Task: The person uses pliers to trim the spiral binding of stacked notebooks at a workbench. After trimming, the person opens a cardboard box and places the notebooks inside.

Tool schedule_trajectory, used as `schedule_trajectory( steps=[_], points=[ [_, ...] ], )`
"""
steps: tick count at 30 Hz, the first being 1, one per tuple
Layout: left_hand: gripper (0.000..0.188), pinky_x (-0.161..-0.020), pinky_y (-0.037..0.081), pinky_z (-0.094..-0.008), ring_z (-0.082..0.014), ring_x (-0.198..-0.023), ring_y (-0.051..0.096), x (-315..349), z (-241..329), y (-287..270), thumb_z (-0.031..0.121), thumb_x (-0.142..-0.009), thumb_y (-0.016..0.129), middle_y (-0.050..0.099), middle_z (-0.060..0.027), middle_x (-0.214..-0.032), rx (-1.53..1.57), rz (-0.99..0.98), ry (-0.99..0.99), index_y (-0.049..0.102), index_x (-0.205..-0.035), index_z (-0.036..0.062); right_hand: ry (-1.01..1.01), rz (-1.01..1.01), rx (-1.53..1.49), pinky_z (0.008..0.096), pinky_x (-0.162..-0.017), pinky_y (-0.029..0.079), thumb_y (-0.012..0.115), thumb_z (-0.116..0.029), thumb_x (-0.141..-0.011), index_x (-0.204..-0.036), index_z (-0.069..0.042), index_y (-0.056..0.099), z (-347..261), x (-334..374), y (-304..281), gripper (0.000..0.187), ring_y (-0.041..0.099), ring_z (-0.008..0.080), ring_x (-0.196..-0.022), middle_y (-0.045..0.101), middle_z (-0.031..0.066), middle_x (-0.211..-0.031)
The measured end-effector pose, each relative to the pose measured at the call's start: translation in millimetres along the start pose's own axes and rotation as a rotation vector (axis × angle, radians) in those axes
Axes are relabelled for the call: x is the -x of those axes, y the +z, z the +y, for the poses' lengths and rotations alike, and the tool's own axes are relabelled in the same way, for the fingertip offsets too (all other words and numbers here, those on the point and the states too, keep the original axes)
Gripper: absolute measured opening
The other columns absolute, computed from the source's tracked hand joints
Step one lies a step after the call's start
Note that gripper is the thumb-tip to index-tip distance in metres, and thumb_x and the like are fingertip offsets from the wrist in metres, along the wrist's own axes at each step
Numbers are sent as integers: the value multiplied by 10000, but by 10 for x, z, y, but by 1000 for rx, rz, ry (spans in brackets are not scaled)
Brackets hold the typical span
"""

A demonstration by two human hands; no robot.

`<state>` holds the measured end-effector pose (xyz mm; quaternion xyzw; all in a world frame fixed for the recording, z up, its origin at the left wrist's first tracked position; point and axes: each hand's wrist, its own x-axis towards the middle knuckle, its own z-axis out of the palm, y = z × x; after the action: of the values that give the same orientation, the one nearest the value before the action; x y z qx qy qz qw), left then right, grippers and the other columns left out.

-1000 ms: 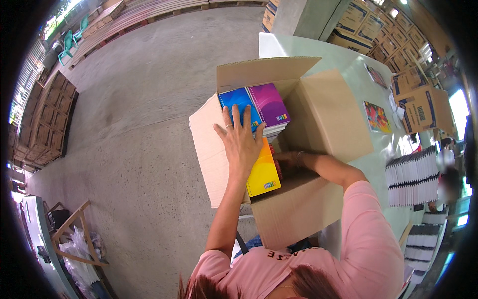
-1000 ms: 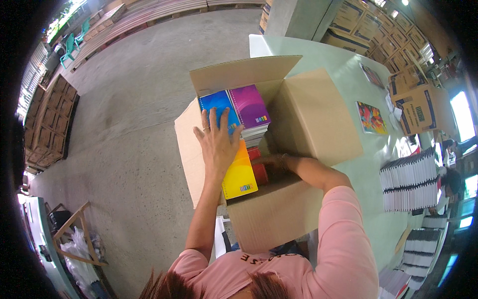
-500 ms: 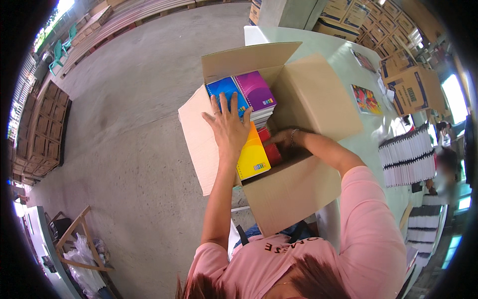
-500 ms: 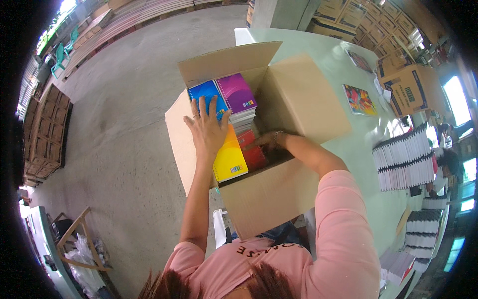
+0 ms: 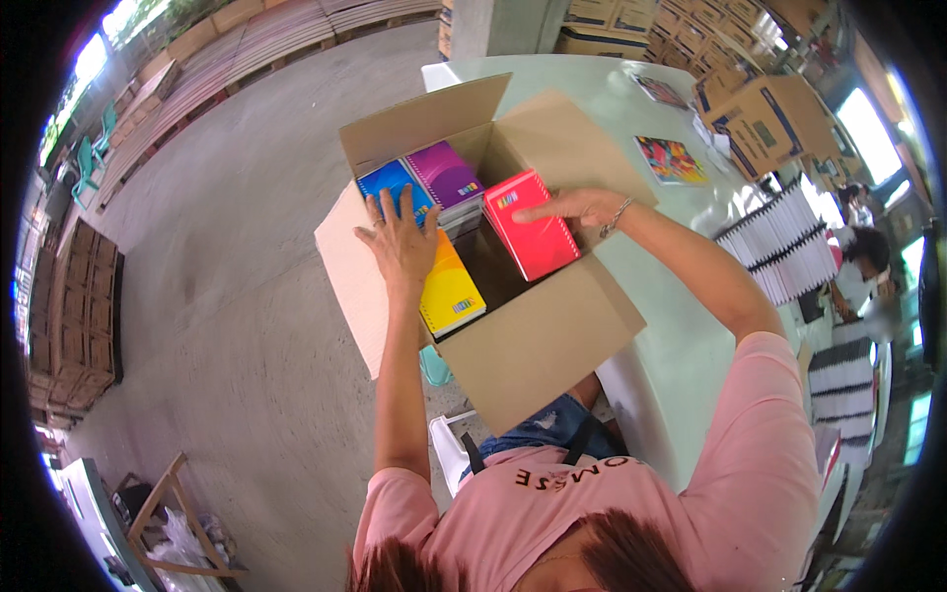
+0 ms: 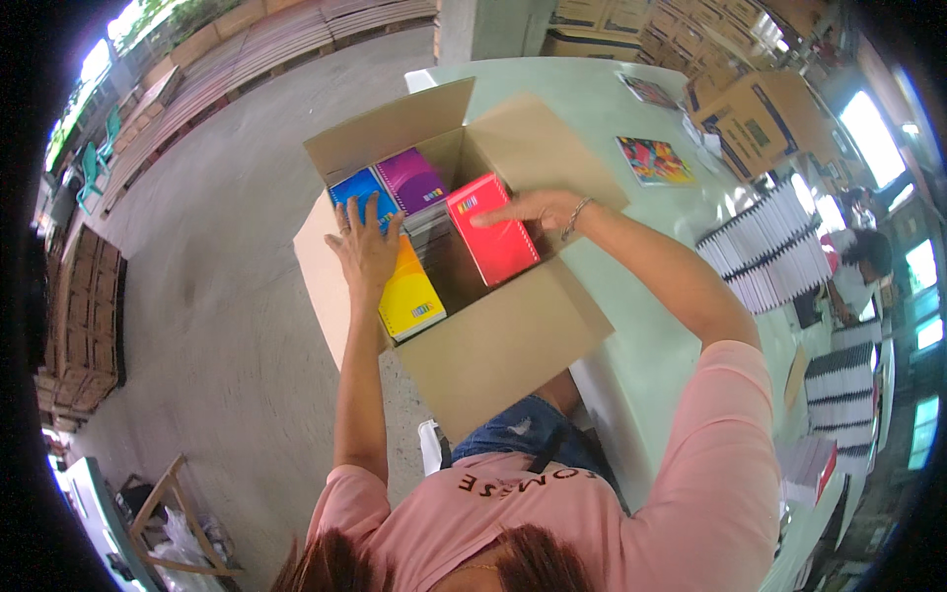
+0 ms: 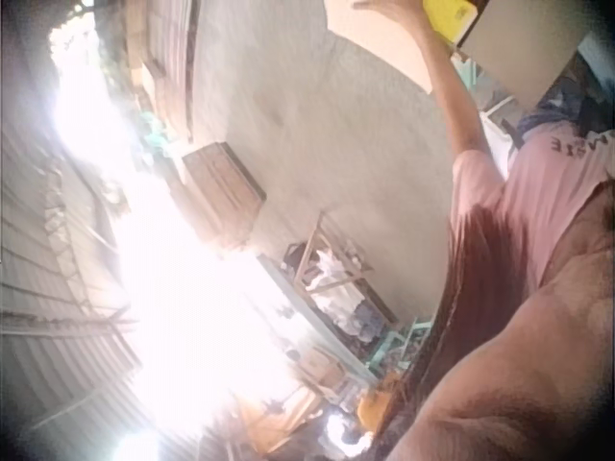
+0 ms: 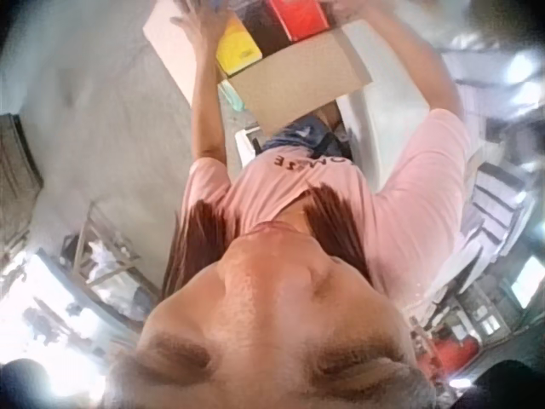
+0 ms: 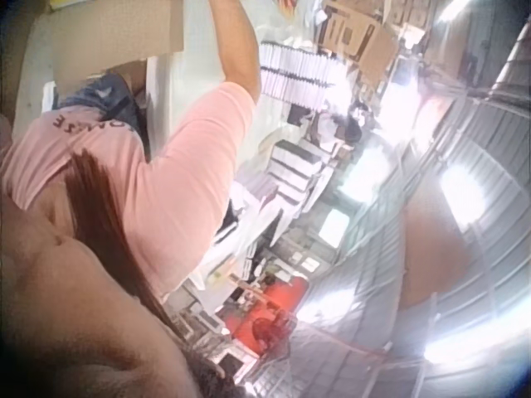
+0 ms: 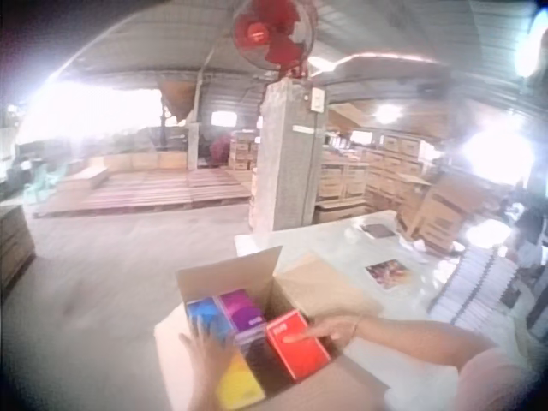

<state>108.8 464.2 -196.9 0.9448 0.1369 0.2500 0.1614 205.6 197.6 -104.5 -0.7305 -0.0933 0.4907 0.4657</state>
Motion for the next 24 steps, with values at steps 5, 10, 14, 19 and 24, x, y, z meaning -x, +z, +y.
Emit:
schedule_trajectory(
  steps=[5, 10, 14, 19, 24],
  points=[
    [617, -1078, 225, -782, -347, -1481, 322, -98, -180, 58, 543, -974, 523, 366, -161, -1585, -37, -51, 21, 498, -1477, 188, -434, 162, -197, 348, -1042, 504, 795, -431, -872, -1389, -57, 538, -305, 1222, 149, 688, 611, 160, -1203, 633, 77, -1336],
    [487, -949, 539, -462, -308, -1242, 584, 157, 545, -577, 463, -989, 548, 532, -72, -1460, -25, -123, 53, 574, -1396, 198, -720, 656, -757, 354, -1000, 541, 712, -488, -924, -1326, -75, 567, 477, 2498, 39, 594, 649, 153, -1116, 659, 56, -1255],
    [662, -1063, 327, -741, -324, -1471, 343, -287, -481, 331, 688, -987, 376, 327, -76, -1613, -284, -162, 53, 401, -1530, 311, -1100, 691, -999, 403, -909, 563, 755, -381, -908, -1217, -145, 680, 1059, 3660, 127, 397, 676, 168, -1007, 715, 9, -1108],
    [712, -1034, 346, -721, -332, -1438, 384, -415, -603, 280, 745, -965, 346, 383, -71, -1573, -276, -113, 45, 413, -1523, 307, -1088, 1498, -645, 425, -949, 558, 773, -340, -893, -1237, -107, 684, 2095, 5208, 319, 425, 688, 175, -1057, 727, 31, -1138],
    [715, -1006, 367, -698, -333, -1401, 424, -430, -642, 342, 759, -956, 350, 413, -57, -1545, -241, -109, 58, 420, -1515, 318, -632, 1615, -720, 359, -816, 628, 773, -393, -893, -1235, -11, 636, 2644, 6620, 917, 530, 736, 184, -910, 733, 99, -1113]
  ],
)
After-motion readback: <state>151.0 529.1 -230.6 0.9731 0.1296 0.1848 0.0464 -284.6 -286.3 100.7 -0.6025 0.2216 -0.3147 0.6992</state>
